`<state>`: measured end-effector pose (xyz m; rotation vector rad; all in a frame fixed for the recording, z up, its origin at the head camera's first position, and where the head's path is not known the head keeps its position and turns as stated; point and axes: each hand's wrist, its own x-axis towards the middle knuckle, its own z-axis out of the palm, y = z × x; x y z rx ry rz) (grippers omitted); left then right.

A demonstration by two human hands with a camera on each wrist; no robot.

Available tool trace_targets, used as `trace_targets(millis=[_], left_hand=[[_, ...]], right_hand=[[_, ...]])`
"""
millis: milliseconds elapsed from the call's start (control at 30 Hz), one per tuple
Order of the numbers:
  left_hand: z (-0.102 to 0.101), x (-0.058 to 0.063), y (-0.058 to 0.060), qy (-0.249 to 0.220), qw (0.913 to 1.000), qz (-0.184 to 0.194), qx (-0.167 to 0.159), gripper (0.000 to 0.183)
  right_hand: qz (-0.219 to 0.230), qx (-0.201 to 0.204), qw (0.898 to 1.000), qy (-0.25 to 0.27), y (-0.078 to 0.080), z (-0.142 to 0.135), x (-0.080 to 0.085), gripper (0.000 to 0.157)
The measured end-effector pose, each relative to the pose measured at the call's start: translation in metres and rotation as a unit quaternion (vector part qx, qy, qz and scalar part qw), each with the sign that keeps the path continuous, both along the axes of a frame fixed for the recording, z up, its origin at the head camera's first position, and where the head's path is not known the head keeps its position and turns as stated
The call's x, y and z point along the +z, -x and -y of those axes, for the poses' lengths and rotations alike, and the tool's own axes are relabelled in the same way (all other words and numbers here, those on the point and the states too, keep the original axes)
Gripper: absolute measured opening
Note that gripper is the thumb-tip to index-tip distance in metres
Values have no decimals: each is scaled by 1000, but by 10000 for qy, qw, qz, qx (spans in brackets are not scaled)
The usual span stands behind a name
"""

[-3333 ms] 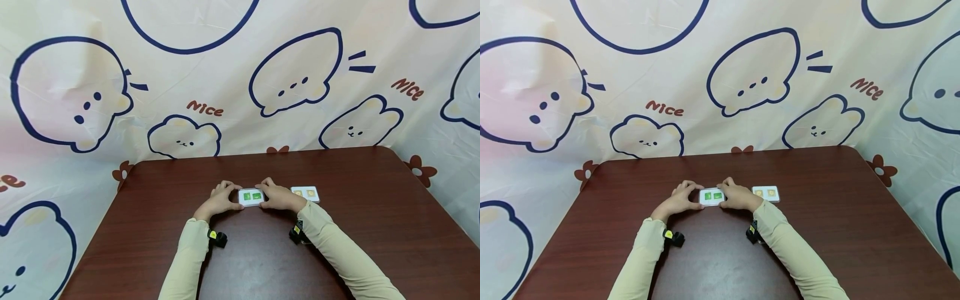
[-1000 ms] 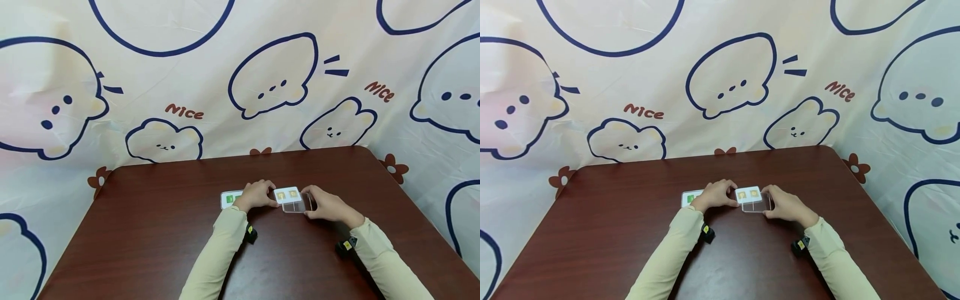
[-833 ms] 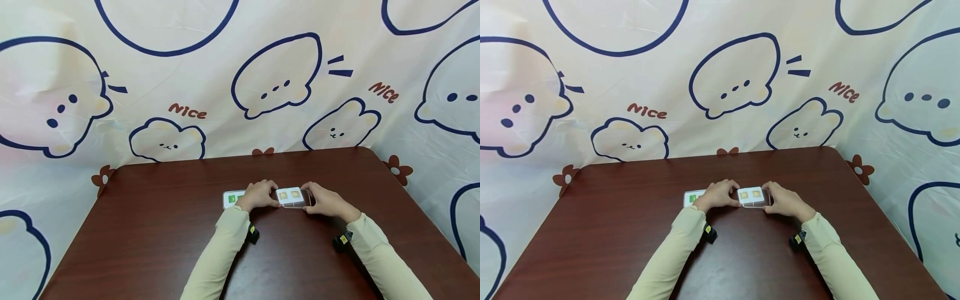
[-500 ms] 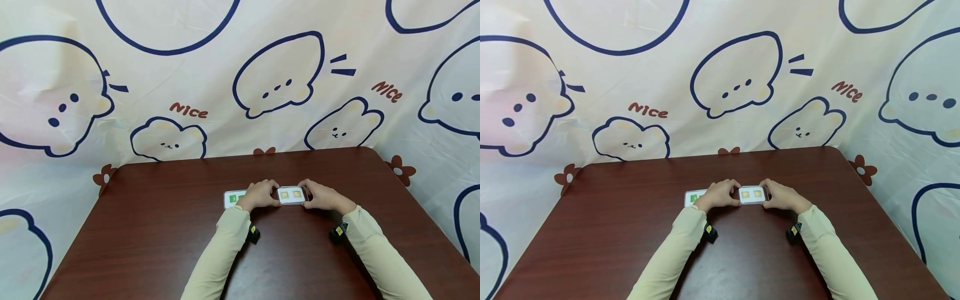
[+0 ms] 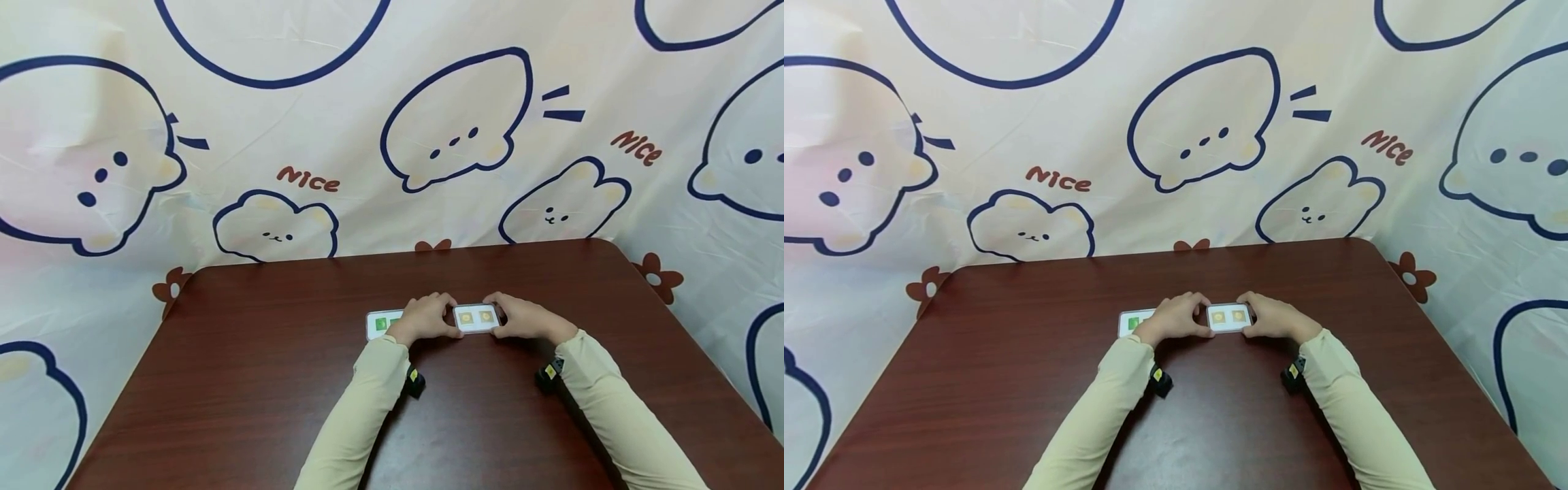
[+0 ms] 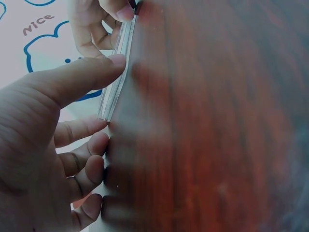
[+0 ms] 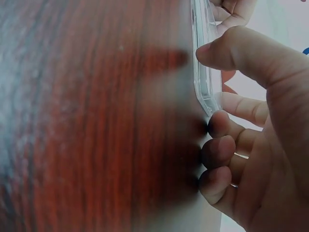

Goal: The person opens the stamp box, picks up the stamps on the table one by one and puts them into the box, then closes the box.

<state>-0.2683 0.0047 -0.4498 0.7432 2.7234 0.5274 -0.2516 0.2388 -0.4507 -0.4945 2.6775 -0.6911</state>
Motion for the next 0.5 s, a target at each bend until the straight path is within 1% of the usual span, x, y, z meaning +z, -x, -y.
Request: trace_targets(millis=[200, 333, 500], left_hand=[[0, 0, -1, 32, 10000, 27, -12, 63], [0, -2, -1, 46, 10000, 44, 3, 63], [1, -2, 0, 65, 9999, 156, 26, 66]], right_hand=[[46, -32, 10000, 11, -2, 0, 1, 62], [-22, -58, 10000, -19, -4, 0, -1, 62], [-154, 26, 9998, 79, -8, -2, -3, 70]])
